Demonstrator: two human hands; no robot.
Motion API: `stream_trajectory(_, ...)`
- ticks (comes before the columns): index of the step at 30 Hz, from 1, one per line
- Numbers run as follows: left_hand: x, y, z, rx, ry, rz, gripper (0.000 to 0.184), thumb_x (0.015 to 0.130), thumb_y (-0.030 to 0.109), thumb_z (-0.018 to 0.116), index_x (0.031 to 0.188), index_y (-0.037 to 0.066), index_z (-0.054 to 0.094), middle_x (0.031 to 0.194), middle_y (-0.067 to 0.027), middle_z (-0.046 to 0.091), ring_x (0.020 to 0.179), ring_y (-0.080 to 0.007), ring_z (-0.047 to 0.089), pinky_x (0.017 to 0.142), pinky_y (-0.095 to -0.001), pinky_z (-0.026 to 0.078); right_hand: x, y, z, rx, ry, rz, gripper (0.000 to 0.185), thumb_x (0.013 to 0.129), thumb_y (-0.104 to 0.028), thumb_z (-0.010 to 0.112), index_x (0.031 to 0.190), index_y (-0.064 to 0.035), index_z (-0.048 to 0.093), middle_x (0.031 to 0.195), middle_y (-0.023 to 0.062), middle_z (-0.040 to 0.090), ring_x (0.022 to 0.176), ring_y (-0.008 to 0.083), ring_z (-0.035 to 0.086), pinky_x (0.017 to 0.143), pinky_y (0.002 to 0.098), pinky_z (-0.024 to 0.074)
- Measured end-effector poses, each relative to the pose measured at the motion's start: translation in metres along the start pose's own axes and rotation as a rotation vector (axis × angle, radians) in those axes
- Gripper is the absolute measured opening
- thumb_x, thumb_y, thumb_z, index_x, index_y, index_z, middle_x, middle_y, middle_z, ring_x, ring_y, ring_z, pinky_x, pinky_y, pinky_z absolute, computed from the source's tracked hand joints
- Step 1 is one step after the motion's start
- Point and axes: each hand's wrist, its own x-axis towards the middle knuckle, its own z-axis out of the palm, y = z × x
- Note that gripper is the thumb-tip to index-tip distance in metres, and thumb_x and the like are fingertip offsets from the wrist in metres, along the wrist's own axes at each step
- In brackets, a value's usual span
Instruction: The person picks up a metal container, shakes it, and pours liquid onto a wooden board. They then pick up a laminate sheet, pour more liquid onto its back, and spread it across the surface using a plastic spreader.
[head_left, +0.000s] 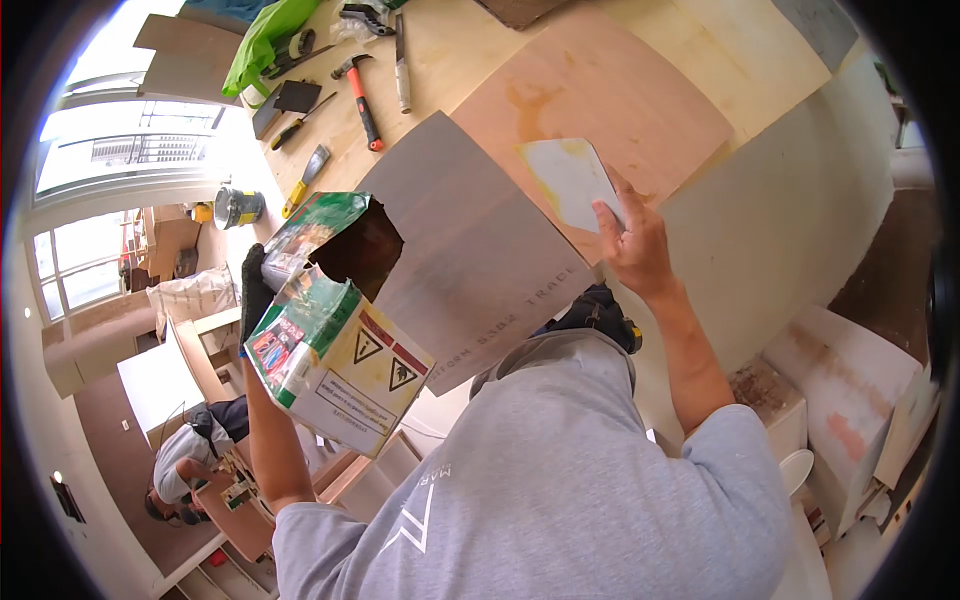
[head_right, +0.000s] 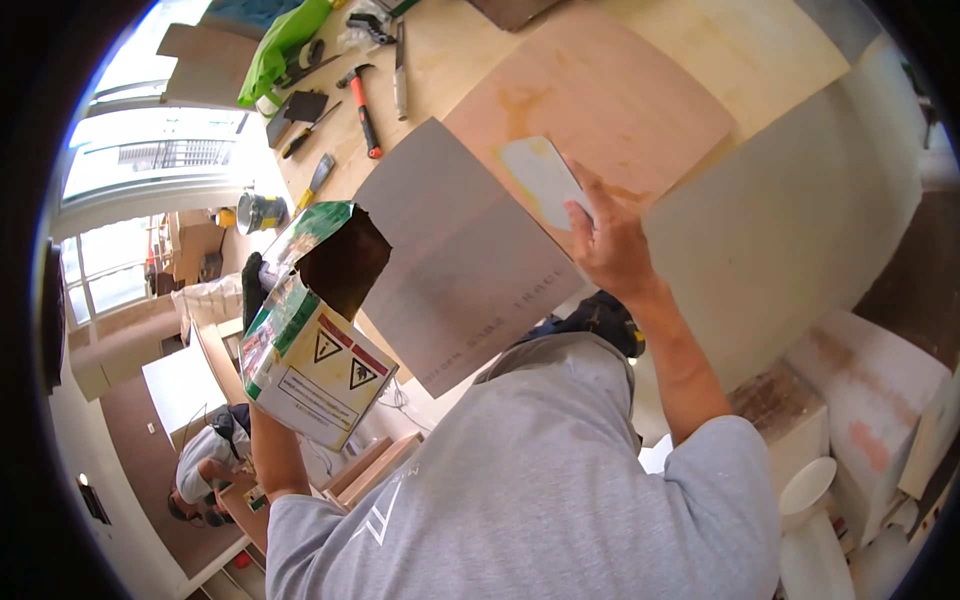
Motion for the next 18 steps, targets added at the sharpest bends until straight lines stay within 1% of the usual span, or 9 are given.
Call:
stream_trajectory(3,0.004,0.001,0.01,0.002,0.006,-0.007,0.054,0.09,0.053,0.059,0.121,0.009,0.061,0.106,-0.0111,0.069,0.091,-0.0273,0.068,0.083,-0.0465,0.055,0.001,-0.001,-0.006,0.037,-0.05,0.124,0.037,0.095,-0.008,0.058,0.132,-0.0044,0.054,0.104,0.0218,0.069,0.091,0.0324,0.071,0.077,0.0358,0.0537)
stream_trajectory(6,0.003,-0.003,0.028,0.019,0.019,0.031,0.05,0.092,0.049,0.057,0.117,0.006,0.061,0.102,-0.0135,0.07,0.084,-0.0261,0.069,0.077,-0.0397,0.057,0.003,0.0,-0.008,0.063,-0.052,0.153,0.035,0.095,-0.008,0.058,0.13,-0.0043,0.055,0.1,0.0208,0.07,0.089,0.0328,0.071,0.075,0.0357,0.054)
stream_trajectory(9,0.006,-0.003,0.03,0.034,0.027,0.003,0.051,0.092,0.05,0.057,0.118,0.006,0.061,0.102,-0.0139,0.069,0.085,-0.0268,0.068,0.078,-0.0415,0.057,0.009,0.001,-0.006,0.098,0.004,0.105,0.034,0.093,-0.005,0.058,0.127,-0.0032,0.054,0.095,0.0244,0.067,0.086,0.0405,0.068,0.071,0.0389,0.0529)
stream_trajectory(12,0.003,-0.006,0.037,0.008,-0.019,-0.005,0.053,0.092,0.05,0.056,0.119,0.005,0.06,0.102,-0.0148,0.069,0.084,-0.0269,0.069,0.078,-0.0421,0.057,0.009,0.002,-0.008,0.099,-0.018,0.123,0.034,0.093,-0.005,0.058,0.127,-0.0032,0.054,0.096,0.0248,0.067,0.087,0.0408,0.068,0.072,0.0393,0.0529)
stream_trajectory(15,0.006,-0.009,0.039,0.023,0.059,0.033,0.054,0.092,0.05,0.056,0.12,0.004,0.06,0.102,-0.0152,0.069,0.085,-0.027,0.069,0.078,-0.0423,0.057,0.009,0.005,-0.008,0.091,-0.016,0.105,0.034,0.093,-0.006,0.057,0.127,-0.0031,0.054,0.096,0.0252,0.067,0.087,0.0411,0.067,0.072,0.0396,0.053)
stream_trajectory(18,0.011,-0.01,0.039,0.015,0.042,0.019,0.055,0.092,0.05,0.055,0.121,0.003,0.059,0.103,-0.0158,0.069,0.085,-0.0272,0.069,0.078,-0.0421,0.058,0.01,0.007,-0.007,0.096,-0.006,0.098,0.034,0.093,-0.005,0.058,0.127,-0.0032,0.054,0.095,0.0254,0.067,0.087,0.0413,0.067,0.072,0.0398,0.0529)
